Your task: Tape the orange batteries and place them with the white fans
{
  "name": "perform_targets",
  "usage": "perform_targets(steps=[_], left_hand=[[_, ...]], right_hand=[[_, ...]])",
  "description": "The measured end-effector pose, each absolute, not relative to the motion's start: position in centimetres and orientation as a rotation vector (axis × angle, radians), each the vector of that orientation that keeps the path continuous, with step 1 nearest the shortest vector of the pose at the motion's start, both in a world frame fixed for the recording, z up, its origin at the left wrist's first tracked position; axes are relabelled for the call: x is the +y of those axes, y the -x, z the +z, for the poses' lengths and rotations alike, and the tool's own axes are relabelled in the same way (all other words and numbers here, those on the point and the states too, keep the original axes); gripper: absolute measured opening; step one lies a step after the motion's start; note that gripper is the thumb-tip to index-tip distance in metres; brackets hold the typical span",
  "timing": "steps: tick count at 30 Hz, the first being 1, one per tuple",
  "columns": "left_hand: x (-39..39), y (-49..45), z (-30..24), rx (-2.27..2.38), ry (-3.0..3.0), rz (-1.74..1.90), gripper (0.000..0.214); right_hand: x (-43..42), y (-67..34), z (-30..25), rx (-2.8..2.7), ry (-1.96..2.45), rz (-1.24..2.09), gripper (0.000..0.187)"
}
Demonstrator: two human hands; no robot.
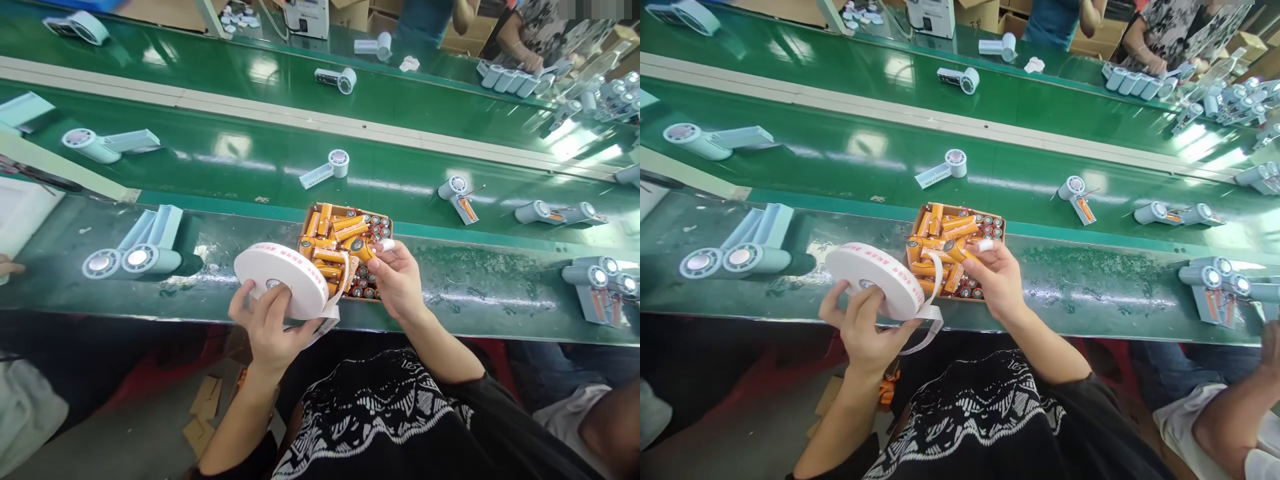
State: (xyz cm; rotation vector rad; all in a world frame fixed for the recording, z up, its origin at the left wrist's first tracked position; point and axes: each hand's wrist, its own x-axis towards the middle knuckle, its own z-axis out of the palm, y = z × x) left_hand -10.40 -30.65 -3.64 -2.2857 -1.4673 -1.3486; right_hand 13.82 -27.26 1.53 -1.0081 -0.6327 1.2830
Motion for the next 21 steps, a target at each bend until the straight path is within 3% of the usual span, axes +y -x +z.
perform_targets(steps=[8, 21], left_hand=[[-31.0, 10.8, -4.0, -1.606, 2.303, -1.277, 0.063], [-31.2, 9.5, -3.9, -1.413, 2.374, -1.149, 0.062]], right_hand=[[-28.3, -15.5, 0.9, -0.758, 1.067, 1.221, 0.057], [-28.5, -15.3, 2.1, -1.019, 0.973, 1.524, 0.046]])
